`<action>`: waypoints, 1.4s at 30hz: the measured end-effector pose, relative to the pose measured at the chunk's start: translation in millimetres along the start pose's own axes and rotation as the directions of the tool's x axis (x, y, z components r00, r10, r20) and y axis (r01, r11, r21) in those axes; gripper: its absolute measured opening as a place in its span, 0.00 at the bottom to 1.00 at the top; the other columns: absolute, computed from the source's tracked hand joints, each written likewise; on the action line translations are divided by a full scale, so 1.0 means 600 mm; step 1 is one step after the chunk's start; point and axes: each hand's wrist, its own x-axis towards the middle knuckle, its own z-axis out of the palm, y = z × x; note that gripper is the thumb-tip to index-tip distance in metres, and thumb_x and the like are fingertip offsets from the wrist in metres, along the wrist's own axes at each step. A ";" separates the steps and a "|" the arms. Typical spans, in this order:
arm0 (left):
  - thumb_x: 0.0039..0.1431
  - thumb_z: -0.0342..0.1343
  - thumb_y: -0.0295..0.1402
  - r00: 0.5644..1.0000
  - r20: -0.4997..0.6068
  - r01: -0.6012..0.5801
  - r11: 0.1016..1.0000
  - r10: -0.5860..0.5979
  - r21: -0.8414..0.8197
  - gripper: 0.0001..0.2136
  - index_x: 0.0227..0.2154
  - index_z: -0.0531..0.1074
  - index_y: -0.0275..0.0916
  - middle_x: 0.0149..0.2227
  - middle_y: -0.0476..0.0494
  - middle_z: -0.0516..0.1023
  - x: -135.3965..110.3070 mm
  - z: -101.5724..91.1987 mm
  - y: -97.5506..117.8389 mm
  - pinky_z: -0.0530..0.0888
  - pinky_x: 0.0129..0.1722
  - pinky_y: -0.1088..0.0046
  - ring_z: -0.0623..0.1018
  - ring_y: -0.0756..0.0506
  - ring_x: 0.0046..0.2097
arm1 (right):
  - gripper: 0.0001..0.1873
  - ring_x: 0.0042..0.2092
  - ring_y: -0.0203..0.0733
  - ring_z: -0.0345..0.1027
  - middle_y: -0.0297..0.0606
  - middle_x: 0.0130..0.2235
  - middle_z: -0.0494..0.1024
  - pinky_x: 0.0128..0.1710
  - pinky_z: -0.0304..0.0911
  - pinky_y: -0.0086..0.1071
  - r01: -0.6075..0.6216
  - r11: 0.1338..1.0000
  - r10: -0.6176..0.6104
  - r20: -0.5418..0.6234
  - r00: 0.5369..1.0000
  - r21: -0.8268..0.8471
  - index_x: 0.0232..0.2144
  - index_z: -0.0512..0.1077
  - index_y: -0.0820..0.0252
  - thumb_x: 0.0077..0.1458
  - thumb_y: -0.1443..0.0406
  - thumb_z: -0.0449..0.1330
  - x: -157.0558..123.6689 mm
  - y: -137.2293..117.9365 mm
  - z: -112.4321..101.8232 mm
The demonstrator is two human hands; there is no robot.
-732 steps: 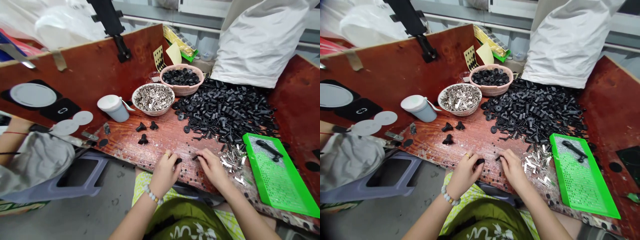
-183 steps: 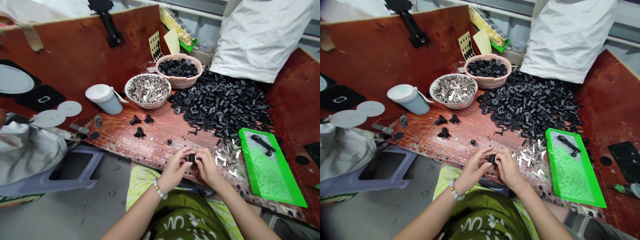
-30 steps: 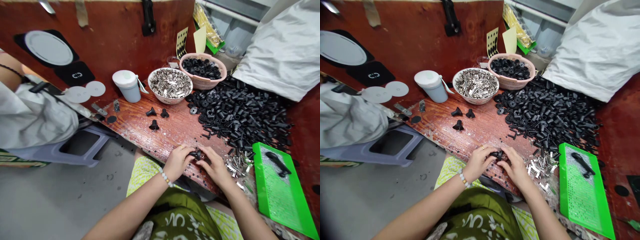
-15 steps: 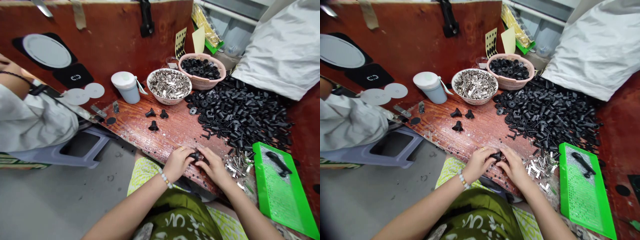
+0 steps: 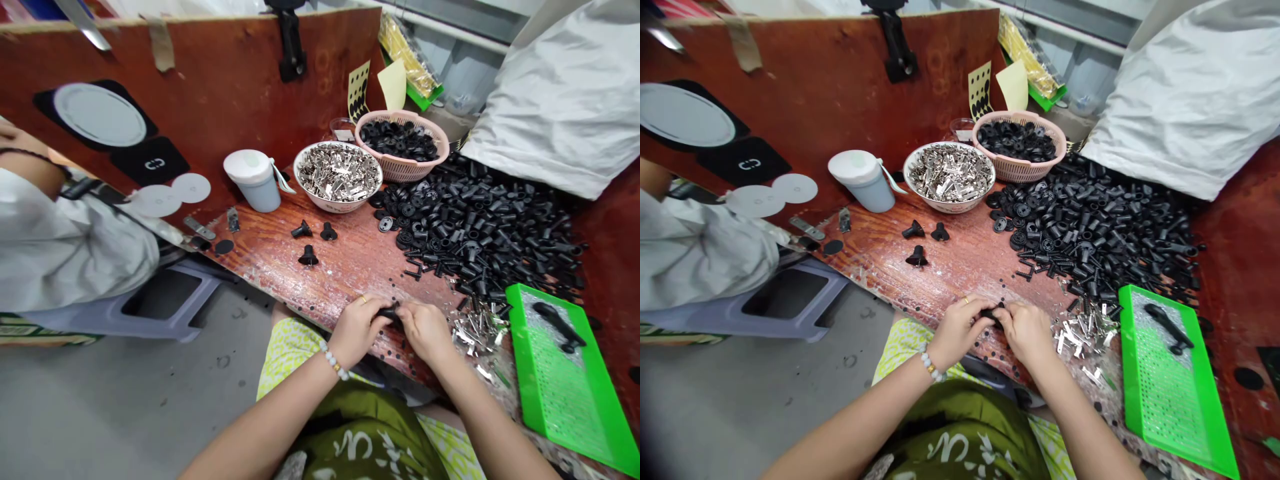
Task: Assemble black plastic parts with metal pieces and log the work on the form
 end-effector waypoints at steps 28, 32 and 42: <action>0.54 0.55 0.26 0.999 -0.049 0.022 1.000 -0.023 -0.016 0.10 0.40 0.69 0.39 0.38 0.45 0.74 -0.001 -0.001 -0.004 0.71 0.43 0.68 0.73 0.46 0.41 | 0.33 0.46 0.45 0.68 0.49 0.50 0.69 0.43 0.63 0.35 0.292 0.931 -0.320 0.101 0.942 0.221 0.60 0.48 0.62 0.57 0.54 0.51 0.002 0.014 -0.020; 0.54 0.54 0.23 0.999 -0.043 -0.004 1.000 0.004 0.013 0.10 0.40 0.69 0.39 0.39 0.44 0.74 -0.002 0.003 -0.004 0.70 0.45 0.68 0.73 0.46 0.43 | 0.19 0.38 0.44 0.70 0.44 0.38 0.75 0.38 0.63 0.33 0.226 0.955 -0.246 0.090 0.965 0.190 0.46 0.66 0.62 0.59 0.55 0.48 0.000 0.018 -0.015; 0.56 0.53 0.27 1.000 -0.013 0.002 1.000 -0.002 0.021 0.09 0.41 0.69 0.39 0.40 0.43 0.74 -0.002 0.003 -0.002 0.70 0.45 0.67 0.73 0.45 0.43 | 0.26 0.47 0.44 0.68 0.47 0.48 0.71 0.43 0.64 0.35 0.308 0.926 -0.332 0.086 0.939 0.217 0.57 0.54 0.59 0.57 0.60 0.52 -0.005 0.028 -0.015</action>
